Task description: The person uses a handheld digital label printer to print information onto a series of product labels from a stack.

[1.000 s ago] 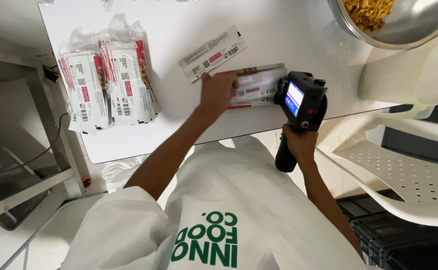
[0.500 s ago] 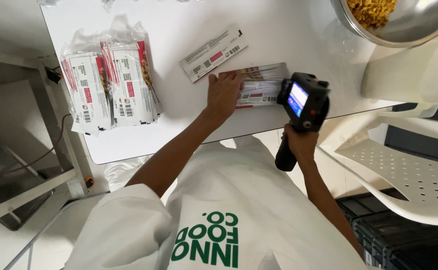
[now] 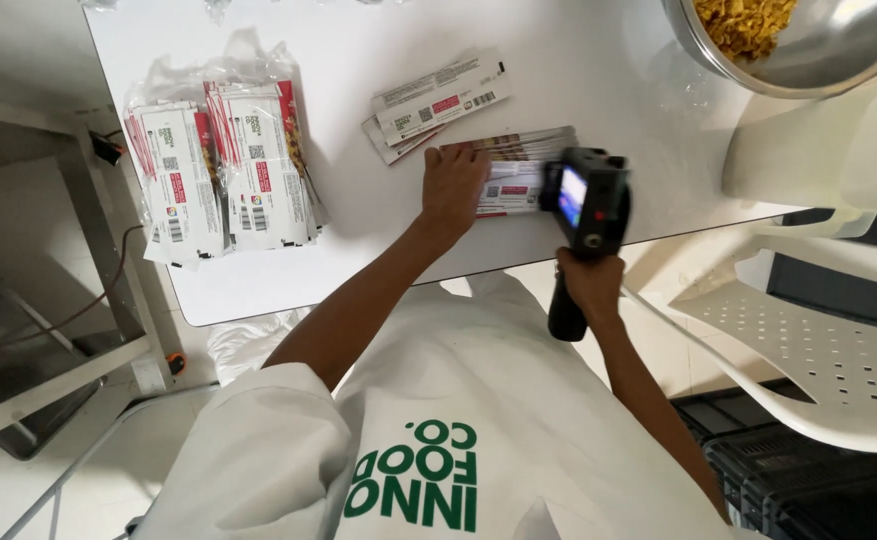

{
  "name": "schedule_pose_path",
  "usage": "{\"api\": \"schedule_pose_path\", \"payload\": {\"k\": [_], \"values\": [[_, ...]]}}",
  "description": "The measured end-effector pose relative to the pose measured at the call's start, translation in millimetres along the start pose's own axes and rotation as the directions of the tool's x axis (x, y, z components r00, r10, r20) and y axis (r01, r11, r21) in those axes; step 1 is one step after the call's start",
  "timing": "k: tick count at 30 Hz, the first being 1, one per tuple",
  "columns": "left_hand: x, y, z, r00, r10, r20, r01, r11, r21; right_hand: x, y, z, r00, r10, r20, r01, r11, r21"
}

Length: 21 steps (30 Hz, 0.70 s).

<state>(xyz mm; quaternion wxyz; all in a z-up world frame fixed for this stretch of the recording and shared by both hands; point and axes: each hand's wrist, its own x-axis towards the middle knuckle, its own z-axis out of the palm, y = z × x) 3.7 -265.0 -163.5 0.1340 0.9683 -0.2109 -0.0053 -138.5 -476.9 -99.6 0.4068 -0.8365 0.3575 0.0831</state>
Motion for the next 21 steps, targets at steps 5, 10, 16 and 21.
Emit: {"api": "schedule_pose_path", "payload": {"k": [5, 10, 16, 21], "values": [[-1.4, -21.7, -62.5, 0.987, -0.152, -0.042, 0.148, 0.985, -0.091, -23.9, -38.7, -22.9, 1.0, 0.001, 0.031, -0.002, 0.998, 0.056], [-13.0, -6.0, -32.0, 0.988, -0.071, -0.14, 0.08, 0.995, 0.058, -20.3, -22.8, 8.7, 0.991, -0.042, 0.124, 0.03, 0.995, 0.097], [-23.3, -0.9, 25.9, 0.976, 0.035, -0.214, -0.007, 0.992, 0.129, -4.2, 3.8, 3.1, 0.996, -0.015, 0.086, 0.005, 0.992, 0.123], [-9.0, -14.7, -9.8, 0.99, -0.092, -0.108, 0.094, 0.995, 0.021, -21.3, -34.1, -30.4, 1.0, -0.026, -0.009, 0.027, 0.996, 0.081]]}}
